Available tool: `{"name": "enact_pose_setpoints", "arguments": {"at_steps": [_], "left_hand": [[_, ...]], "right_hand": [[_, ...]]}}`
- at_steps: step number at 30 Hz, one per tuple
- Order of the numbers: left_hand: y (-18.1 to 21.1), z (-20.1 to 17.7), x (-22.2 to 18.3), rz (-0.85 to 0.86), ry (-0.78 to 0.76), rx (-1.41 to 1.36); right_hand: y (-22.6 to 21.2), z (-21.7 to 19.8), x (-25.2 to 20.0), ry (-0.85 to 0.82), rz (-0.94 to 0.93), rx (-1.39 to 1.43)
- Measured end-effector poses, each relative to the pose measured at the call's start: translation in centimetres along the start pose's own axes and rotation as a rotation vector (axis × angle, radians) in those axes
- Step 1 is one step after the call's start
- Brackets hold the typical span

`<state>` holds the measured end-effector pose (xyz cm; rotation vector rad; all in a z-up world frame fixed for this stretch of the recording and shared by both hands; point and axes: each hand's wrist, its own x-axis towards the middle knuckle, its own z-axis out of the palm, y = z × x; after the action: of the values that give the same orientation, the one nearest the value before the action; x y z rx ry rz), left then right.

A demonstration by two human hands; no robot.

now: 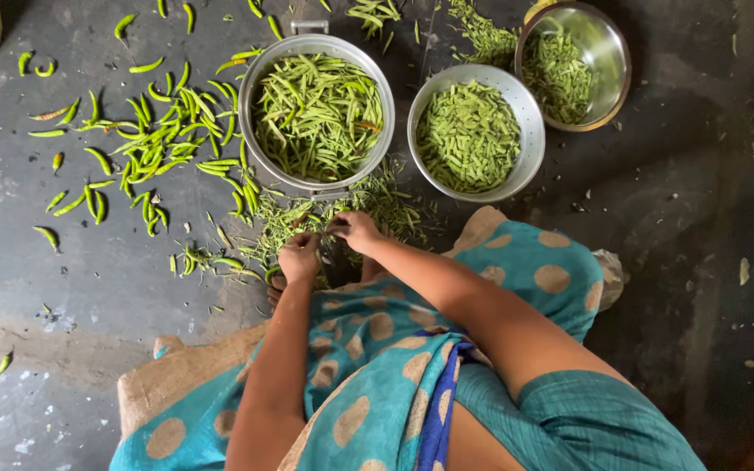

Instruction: The person sits on the floor and uses a fixed blade to chop green chilies into small pieces. The chopped pieces are collected in metal bowls while the stems and trimmings are discarded on the floor.

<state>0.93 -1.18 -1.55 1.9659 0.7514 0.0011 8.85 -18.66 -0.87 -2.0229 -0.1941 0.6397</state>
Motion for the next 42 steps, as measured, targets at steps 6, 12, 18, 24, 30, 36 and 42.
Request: {"name": "enact_pose_setpoints", "arguments": {"at_steps": [6,12,18,24,30,36,42], "left_hand": [[-1.5,-4.0,3.2,-0.044,0.078,0.267],[-0.8,-1.5,0.7,-0.061,-0.429,0.091],[1.2,-2.3,-1.2,-0.061,-0.489,0.007],[4.2,-3.3,-2.0,0.217,-0.222,0.171],[6.0,-3.5,-2.9,0.366,-0.11,0.163],[4.8,-2.8,-2.3,0.339,-0.097,0.234],[1.9,-0.6,-0.8,0.197,-0.087,0.281]], "right_hand": [[0.3,-3.5,2.4,0.024,0.269,0.265],[2.3,-2.0,0.3,-0.299,0.338,0.344],[1.8,0.3,-1.5,-0.146,0.169,0.508],[0.6,-0.7,-0.5,-0.143,0.12,0.037],[-0.4,-0.7,-0.4,-0.05,-0.079,-0.097],[0.2,-0.2,0.5,-0.087,-0.135,-0.038],[1.5,2.1,2.3,0.011,-0.274,-0.072]]}}
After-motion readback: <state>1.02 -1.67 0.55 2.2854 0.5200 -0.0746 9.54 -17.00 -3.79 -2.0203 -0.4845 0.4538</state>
